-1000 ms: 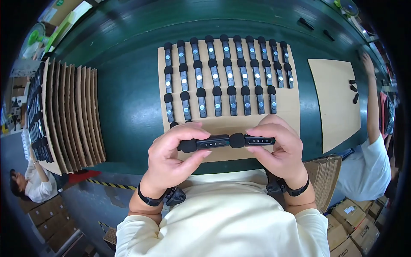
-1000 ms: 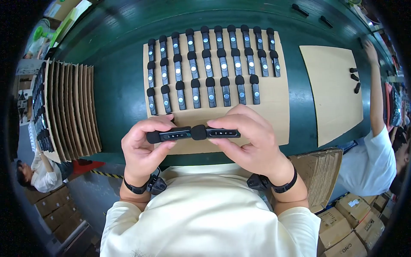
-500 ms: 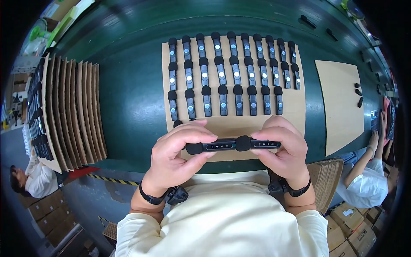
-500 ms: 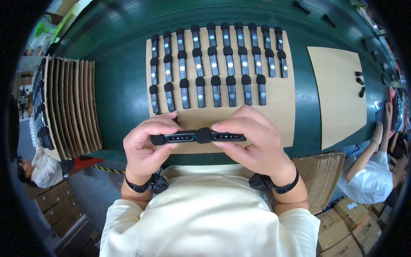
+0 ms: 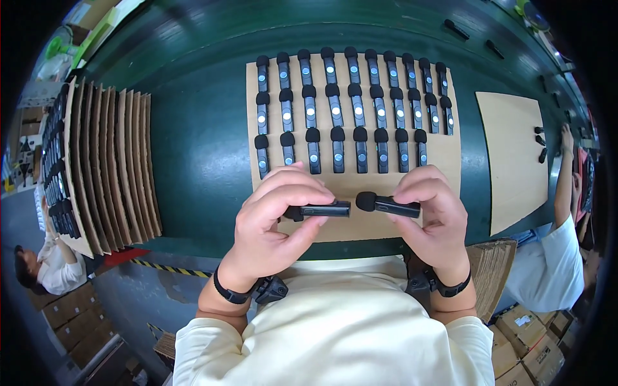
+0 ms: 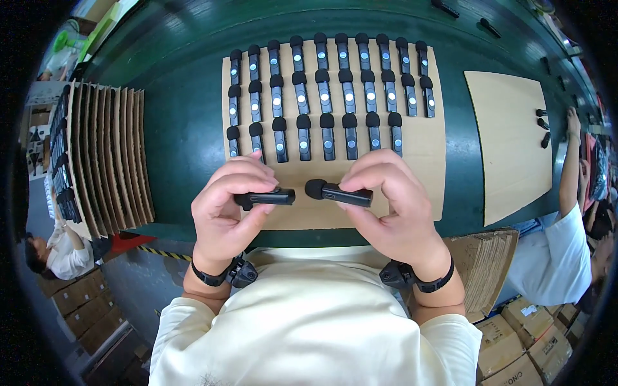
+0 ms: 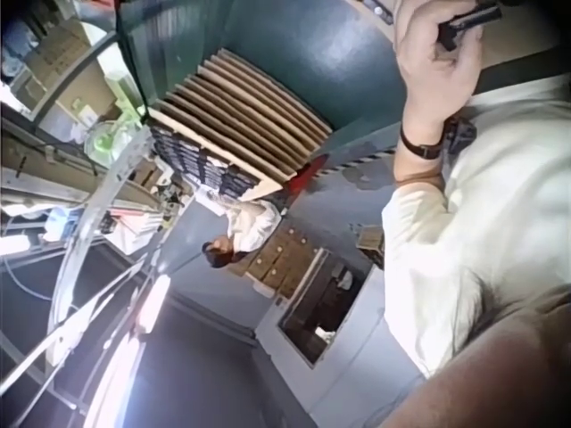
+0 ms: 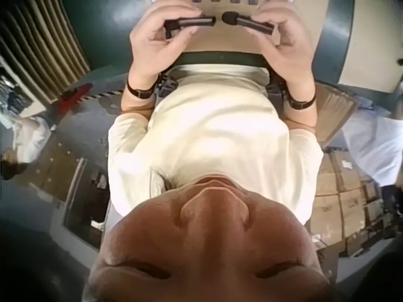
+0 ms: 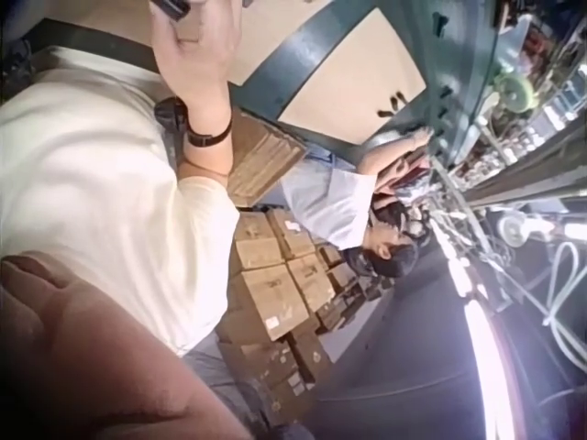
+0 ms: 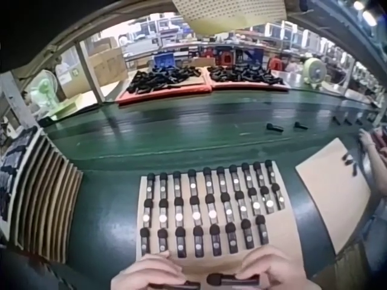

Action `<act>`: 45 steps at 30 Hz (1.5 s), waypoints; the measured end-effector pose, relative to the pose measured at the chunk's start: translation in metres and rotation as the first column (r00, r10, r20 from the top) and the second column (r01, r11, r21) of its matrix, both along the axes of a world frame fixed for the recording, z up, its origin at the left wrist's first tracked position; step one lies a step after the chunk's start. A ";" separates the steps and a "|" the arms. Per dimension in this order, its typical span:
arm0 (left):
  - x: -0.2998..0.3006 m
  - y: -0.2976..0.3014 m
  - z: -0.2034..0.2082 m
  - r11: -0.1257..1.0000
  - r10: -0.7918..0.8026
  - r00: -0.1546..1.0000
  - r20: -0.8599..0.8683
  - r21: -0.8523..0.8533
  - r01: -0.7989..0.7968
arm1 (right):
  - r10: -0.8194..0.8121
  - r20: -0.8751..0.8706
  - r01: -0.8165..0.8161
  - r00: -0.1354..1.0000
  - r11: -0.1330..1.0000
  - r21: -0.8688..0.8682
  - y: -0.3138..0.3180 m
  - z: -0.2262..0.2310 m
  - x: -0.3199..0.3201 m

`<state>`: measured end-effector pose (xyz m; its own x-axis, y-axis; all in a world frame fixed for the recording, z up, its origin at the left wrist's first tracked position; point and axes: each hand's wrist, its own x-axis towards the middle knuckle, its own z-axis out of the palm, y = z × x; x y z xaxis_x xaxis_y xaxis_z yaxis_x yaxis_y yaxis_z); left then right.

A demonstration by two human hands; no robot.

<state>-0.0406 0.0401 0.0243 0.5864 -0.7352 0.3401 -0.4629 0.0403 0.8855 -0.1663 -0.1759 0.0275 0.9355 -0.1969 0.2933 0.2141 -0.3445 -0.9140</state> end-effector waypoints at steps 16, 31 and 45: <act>-0.014 0.001 -0.013 1.000 -0.005 0.992 0.124 0.019 0.002 | 0.140 0.105 -0.108 0.985 0.958 -0.267 0.024 -0.006 0.009; -0.028 0.021 -0.034 0.977 -0.052 0.750 0.660 0.187 -0.097 | 0.210 0.067 -0.105 0.975 0.710 -0.696 0.029 -0.040 -0.009; -0.028 0.015 -0.040 0.931 -0.109 0.713 0.692 0.323 -0.172 | 0.220 -0.043 -0.190 0.975 0.713 -0.675 0.031 -0.048 -0.001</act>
<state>-0.0688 0.0553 -0.0154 0.3136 -0.8667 0.3878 -0.9388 -0.2217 0.2637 -0.1676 -0.1454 -0.0204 0.9148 0.2604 0.3086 0.3816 -0.8074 -0.4499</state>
